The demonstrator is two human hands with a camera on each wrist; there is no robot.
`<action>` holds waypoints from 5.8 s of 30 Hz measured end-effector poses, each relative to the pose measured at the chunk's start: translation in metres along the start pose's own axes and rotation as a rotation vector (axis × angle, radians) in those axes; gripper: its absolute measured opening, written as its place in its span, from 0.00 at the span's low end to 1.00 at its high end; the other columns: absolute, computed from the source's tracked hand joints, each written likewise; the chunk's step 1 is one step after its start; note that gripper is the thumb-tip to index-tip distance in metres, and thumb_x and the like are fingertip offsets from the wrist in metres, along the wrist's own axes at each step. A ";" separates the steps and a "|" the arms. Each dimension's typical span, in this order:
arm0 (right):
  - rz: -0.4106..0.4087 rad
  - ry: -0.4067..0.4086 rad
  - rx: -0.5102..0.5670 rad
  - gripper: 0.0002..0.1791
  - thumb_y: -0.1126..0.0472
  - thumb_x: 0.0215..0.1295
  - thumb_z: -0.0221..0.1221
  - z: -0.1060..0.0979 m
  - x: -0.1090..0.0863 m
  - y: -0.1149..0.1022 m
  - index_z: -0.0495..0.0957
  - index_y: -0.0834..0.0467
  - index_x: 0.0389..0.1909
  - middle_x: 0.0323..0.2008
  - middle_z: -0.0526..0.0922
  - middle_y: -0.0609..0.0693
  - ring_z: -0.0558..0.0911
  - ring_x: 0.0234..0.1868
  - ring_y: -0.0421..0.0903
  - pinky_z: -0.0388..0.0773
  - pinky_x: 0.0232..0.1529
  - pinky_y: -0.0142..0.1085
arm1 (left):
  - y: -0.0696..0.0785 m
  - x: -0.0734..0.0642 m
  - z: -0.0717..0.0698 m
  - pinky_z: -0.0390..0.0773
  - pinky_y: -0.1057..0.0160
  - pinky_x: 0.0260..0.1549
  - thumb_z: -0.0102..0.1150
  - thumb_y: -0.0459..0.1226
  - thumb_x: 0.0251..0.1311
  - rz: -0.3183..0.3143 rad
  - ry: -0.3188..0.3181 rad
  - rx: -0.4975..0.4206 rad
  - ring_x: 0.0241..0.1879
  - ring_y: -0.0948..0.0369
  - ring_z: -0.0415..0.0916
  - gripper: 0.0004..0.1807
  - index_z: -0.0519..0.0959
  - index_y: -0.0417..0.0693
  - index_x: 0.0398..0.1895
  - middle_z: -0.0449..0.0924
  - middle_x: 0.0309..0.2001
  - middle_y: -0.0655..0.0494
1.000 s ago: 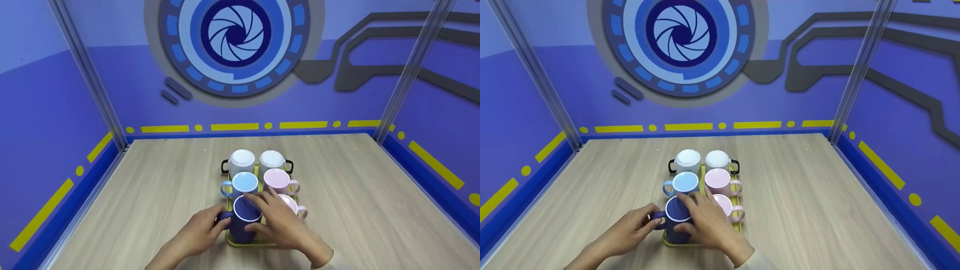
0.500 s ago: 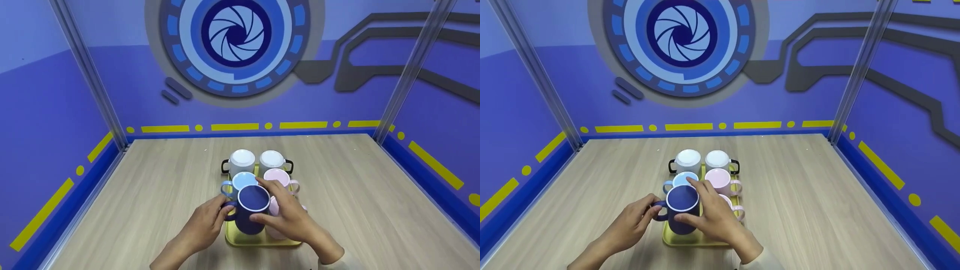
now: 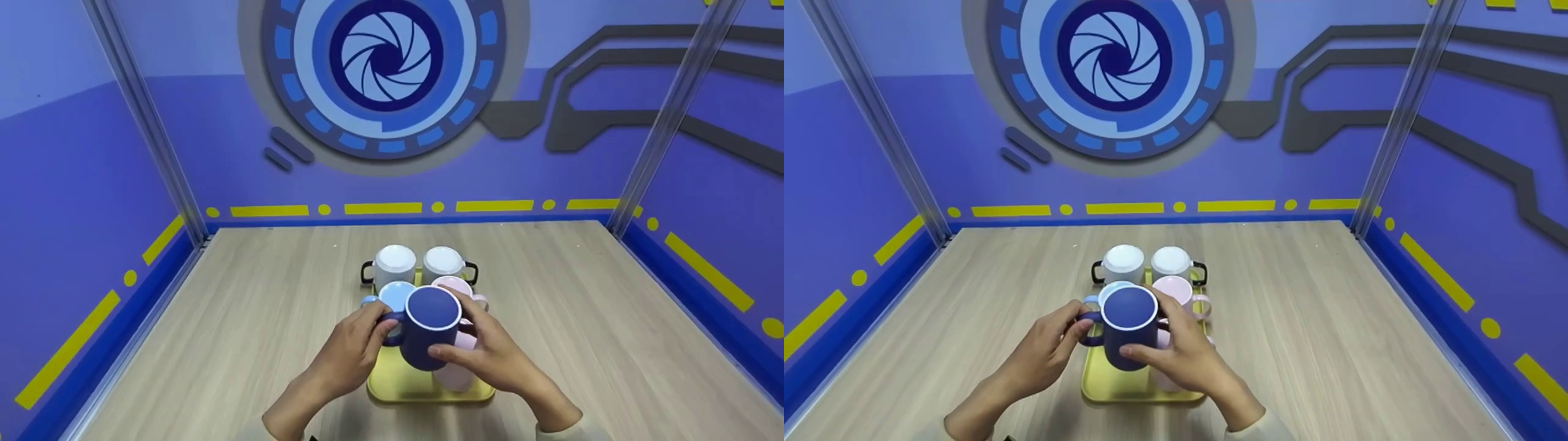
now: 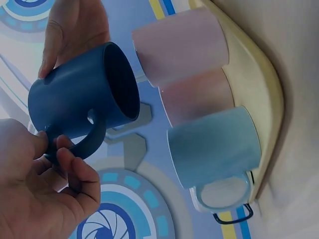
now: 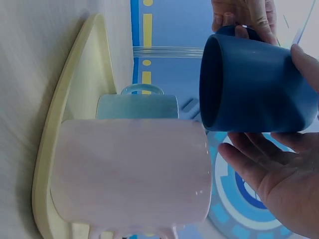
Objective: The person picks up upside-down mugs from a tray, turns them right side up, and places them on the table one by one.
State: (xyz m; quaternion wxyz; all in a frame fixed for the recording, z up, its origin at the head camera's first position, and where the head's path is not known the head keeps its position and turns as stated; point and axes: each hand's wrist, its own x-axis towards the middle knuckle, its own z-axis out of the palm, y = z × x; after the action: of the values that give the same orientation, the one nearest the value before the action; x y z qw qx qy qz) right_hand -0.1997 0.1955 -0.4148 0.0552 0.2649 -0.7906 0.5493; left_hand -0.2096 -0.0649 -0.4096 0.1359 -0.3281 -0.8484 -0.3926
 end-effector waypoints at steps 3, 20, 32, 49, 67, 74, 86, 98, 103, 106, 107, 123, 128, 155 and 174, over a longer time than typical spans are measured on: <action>0.044 0.019 0.014 0.48 0.59 0.60 0.75 -0.002 -0.003 0.000 0.60 0.52 0.78 0.69 0.73 0.54 0.77 0.66 0.53 0.78 0.65 0.51 | 0.002 0.005 0.004 0.71 0.68 0.34 0.43 0.49 0.81 0.006 -0.003 -0.017 0.34 0.68 0.67 0.14 0.73 0.51 0.41 0.68 0.32 0.64; 0.088 0.112 -0.063 0.49 0.57 0.57 0.77 -0.006 -0.010 0.001 0.61 0.53 0.77 0.64 0.79 0.52 0.80 0.63 0.50 0.81 0.60 0.41 | -0.005 0.016 0.025 0.69 0.68 0.36 0.43 0.48 0.82 -0.019 -0.028 -0.162 0.35 0.67 0.67 0.13 0.73 0.50 0.43 0.67 0.33 0.65; 0.088 0.165 -0.041 0.46 0.58 0.52 0.79 -0.004 -0.011 0.004 0.69 0.52 0.72 0.58 0.84 0.49 0.84 0.57 0.45 0.84 0.54 0.38 | -0.005 0.012 0.021 0.71 0.70 0.30 0.44 0.49 0.82 0.017 -0.027 -0.099 0.31 0.70 0.67 0.13 0.75 0.53 0.47 0.69 0.31 0.66; 0.234 0.207 0.012 0.39 0.55 0.61 0.72 -0.005 -0.008 -0.003 0.69 0.57 0.72 0.56 0.85 0.57 0.84 0.55 0.50 0.84 0.54 0.43 | -0.018 0.005 0.013 0.82 0.59 0.57 0.77 0.44 0.55 0.575 0.159 0.398 0.62 0.57 0.74 0.37 0.72 0.53 0.69 0.68 0.71 0.54; 0.277 0.151 0.090 0.33 0.54 0.72 0.62 -0.004 -0.009 -0.011 0.66 0.62 0.73 0.59 0.80 0.64 0.83 0.54 0.55 0.85 0.54 0.49 | -0.024 0.005 0.011 0.79 0.61 0.60 0.74 0.53 0.59 0.712 0.095 0.718 0.60 0.59 0.77 0.18 0.83 0.60 0.47 0.83 0.56 0.63; 0.262 0.097 0.115 0.35 0.55 0.79 0.53 -0.006 -0.011 -0.011 0.56 0.65 0.79 0.67 0.74 0.69 0.79 0.62 0.60 0.81 0.60 0.52 | -0.023 0.004 0.011 0.81 0.60 0.59 0.68 0.54 0.64 0.760 0.123 0.744 0.57 0.58 0.80 0.13 0.82 0.59 0.42 0.84 0.47 0.63; 0.146 0.015 0.137 0.32 0.58 0.85 0.41 -0.015 -0.019 -0.007 0.46 0.44 0.84 0.62 0.73 0.74 0.81 0.57 0.64 0.83 0.55 0.45 | -0.018 0.005 0.012 0.82 0.62 0.51 0.63 0.46 0.70 0.727 0.163 0.436 0.48 0.59 0.78 0.09 0.79 0.52 0.37 0.78 0.42 0.60; 0.051 -0.038 0.121 0.28 0.64 0.86 0.34 -0.019 -0.023 -0.008 0.55 0.49 0.82 0.83 0.53 0.42 0.52 0.81 0.32 0.57 0.73 0.24 | -0.012 0.006 0.014 0.76 0.65 0.44 0.58 0.38 0.73 0.507 0.121 -0.006 0.41 0.64 0.72 0.02 0.77 0.51 0.40 0.75 0.40 0.60; -0.031 -0.112 0.165 0.28 0.62 0.87 0.31 -0.024 -0.023 -0.005 0.51 0.51 0.83 0.83 0.52 0.39 0.69 0.74 0.38 0.78 0.61 0.31 | -0.006 0.004 0.019 0.75 0.66 0.42 0.58 0.32 0.72 0.390 0.120 -0.177 0.39 0.66 0.70 0.04 0.77 0.52 0.41 0.72 0.36 0.58; -0.061 -0.153 0.183 0.29 0.56 0.86 0.37 -0.026 -0.023 -0.001 0.48 0.51 0.84 0.75 0.68 0.47 0.84 0.55 0.48 0.86 0.45 0.39 | -0.004 0.004 0.021 0.74 0.68 0.39 0.55 0.31 0.73 0.327 0.111 -0.251 0.38 0.68 0.69 0.05 0.77 0.51 0.41 0.71 0.34 0.57; -0.061 -0.168 0.200 0.32 0.56 0.85 0.43 -0.027 -0.023 0.000 0.47 0.50 0.84 0.70 0.74 0.51 0.85 0.48 0.51 0.86 0.40 0.42 | -0.003 0.004 0.021 0.74 0.68 0.37 0.54 0.31 0.74 0.305 0.105 -0.276 0.37 0.69 0.68 0.05 0.77 0.50 0.41 0.70 0.34 0.57; -0.079 0.055 -0.096 0.41 0.59 0.55 0.78 -0.015 -0.018 0.002 0.70 0.53 0.69 0.28 0.87 0.47 0.80 0.23 0.34 0.80 0.23 0.34 | 0.018 0.008 0.018 0.85 0.60 0.43 0.44 0.46 0.81 -0.154 -0.093 -0.535 0.38 0.62 0.81 0.17 0.74 0.42 0.39 0.72 0.33 0.56; -0.019 0.078 -0.120 0.42 0.57 0.56 0.77 -0.014 -0.019 0.001 0.70 0.49 0.71 0.15 0.80 0.44 0.79 0.14 0.37 0.76 0.14 0.35 | 0.019 0.012 0.020 0.86 0.60 0.38 0.43 0.46 0.82 -0.180 -0.086 -0.561 0.33 0.66 0.74 0.20 0.70 0.38 0.37 0.67 0.29 0.58; 0.203 0.005 -0.113 0.34 0.51 0.64 0.71 -0.015 -0.019 0.000 0.72 0.57 0.68 0.13 0.76 0.43 0.72 0.11 0.33 0.71 0.12 0.32 | 0.021 0.016 0.029 0.87 0.56 0.25 0.39 0.51 0.83 -0.279 -0.098 -0.565 0.30 0.52 0.87 0.18 0.74 0.50 0.43 0.79 0.32 0.42; 0.115 0.028 -0.174 0.32 0.54 0.64 0.72 -0.026 -0.020 0.009 0.73 0.51 0.68 0.26 0.81 0.45 0.77 0.23 0.36 0.77 0.23 0.32 | 0.018 0.012 0.030 0.88 0.50 0.29 0.40 0.51 0.82 -0.309 -0.050 -0.622 0.30 0.51 0.87 0.21 0.74 0.45 0.41 0.76 0.30 0.43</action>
State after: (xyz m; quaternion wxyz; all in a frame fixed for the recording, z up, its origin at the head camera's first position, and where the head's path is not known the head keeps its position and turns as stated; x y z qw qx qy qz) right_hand -0.1923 0.2278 -0.4194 0.0574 0.2058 -0.8483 0.4845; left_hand -0.2060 -0.0283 -0.4132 -0.0525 -0.2310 -0.7310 -0.6400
